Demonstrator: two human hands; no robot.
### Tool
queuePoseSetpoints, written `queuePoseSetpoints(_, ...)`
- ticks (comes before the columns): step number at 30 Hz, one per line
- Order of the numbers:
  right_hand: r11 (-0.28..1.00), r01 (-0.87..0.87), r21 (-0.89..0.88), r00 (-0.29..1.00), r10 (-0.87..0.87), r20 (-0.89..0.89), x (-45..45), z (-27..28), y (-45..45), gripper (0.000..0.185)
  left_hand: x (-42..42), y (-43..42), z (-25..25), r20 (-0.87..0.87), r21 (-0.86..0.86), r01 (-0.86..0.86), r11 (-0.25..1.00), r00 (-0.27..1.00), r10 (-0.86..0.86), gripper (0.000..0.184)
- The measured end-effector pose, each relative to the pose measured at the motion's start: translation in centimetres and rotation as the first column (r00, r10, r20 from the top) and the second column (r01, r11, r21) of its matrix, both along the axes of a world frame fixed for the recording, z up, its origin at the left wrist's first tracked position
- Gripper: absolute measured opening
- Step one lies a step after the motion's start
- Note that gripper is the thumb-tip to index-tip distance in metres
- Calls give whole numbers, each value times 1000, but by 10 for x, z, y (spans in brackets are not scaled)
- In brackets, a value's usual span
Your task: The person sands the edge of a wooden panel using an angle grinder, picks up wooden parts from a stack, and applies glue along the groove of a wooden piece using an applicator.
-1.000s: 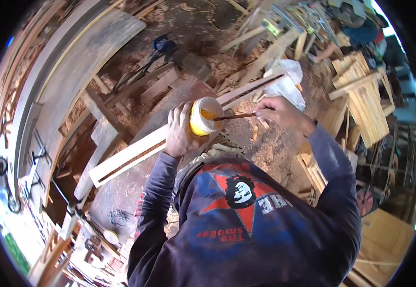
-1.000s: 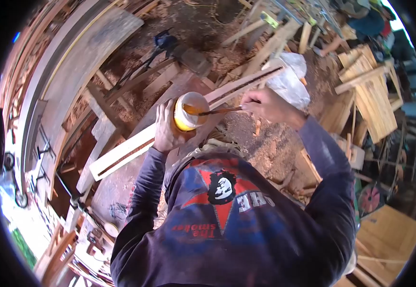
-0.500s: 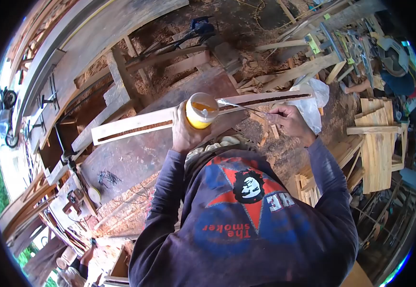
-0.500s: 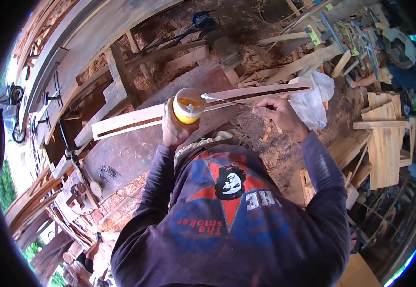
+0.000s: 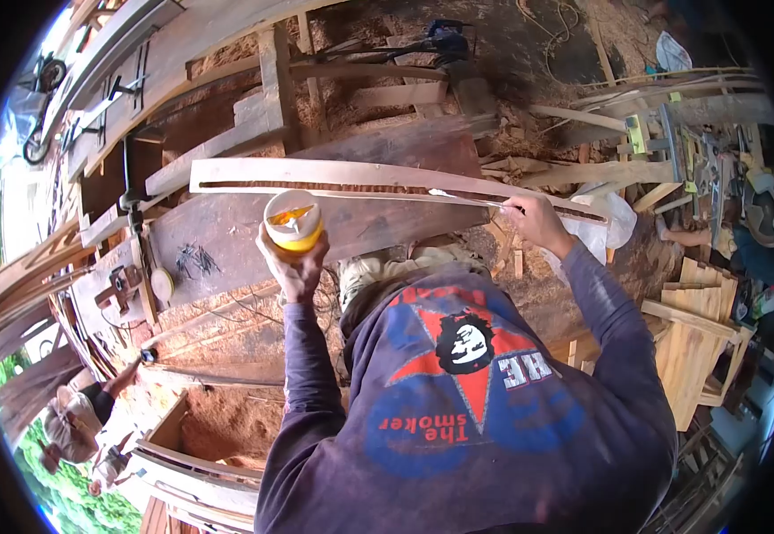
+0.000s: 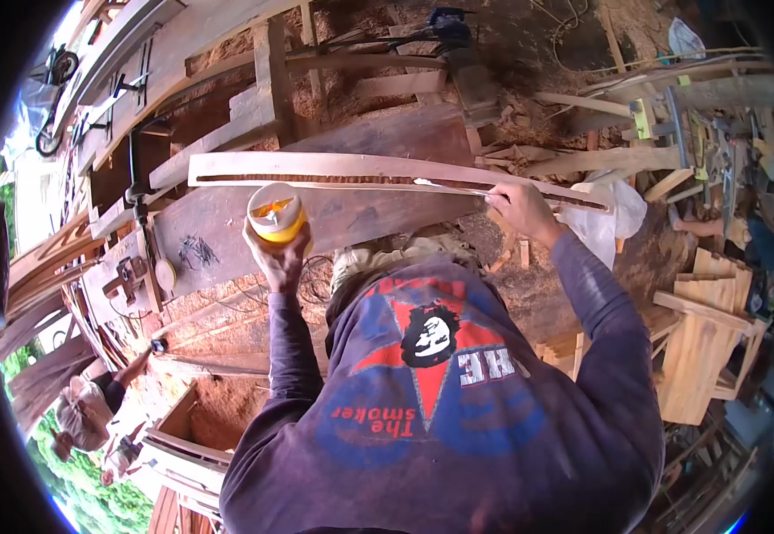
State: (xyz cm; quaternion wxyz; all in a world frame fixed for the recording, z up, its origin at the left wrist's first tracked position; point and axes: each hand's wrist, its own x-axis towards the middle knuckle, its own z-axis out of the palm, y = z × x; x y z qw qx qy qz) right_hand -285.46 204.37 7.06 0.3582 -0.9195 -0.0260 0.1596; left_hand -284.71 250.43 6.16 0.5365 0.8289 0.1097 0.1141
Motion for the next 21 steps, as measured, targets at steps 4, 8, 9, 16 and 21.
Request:
queuePoseSetpoints(4, 979, -59, -193, 995, 72, 63, 8, -2, 5, 26, -22, 33, -19, -32, 29, -88, 996, 996, 89, 99)
queuePoseSetpoints(8, 800, -103, -591, 989, 146, 26, 18, 13, 4, 26, -25, 64, -24, -26, 59, -88, 994, 996, 90, 97)
queuePoseSetpoints(9, 695, -124, -708, 979, 201, 25, 15, 27, 12, 21, -24, 73, -21, -31, 44, -81, 996, 996, 83, 98)
queuePoseSetpoints(16, 521, -362, -773, 907, 386, -165, 58, 68, 165, 16, -4, 166, -39, 47, 34, -33, 999, 998, 31, 102)
queuePoseSetpoints(21, 547, -382, -745, 879, 465, -109, 93, 76, 248, 15, 7, 224, -38, 77, -20, -20, 1000, 997, 22, 99)
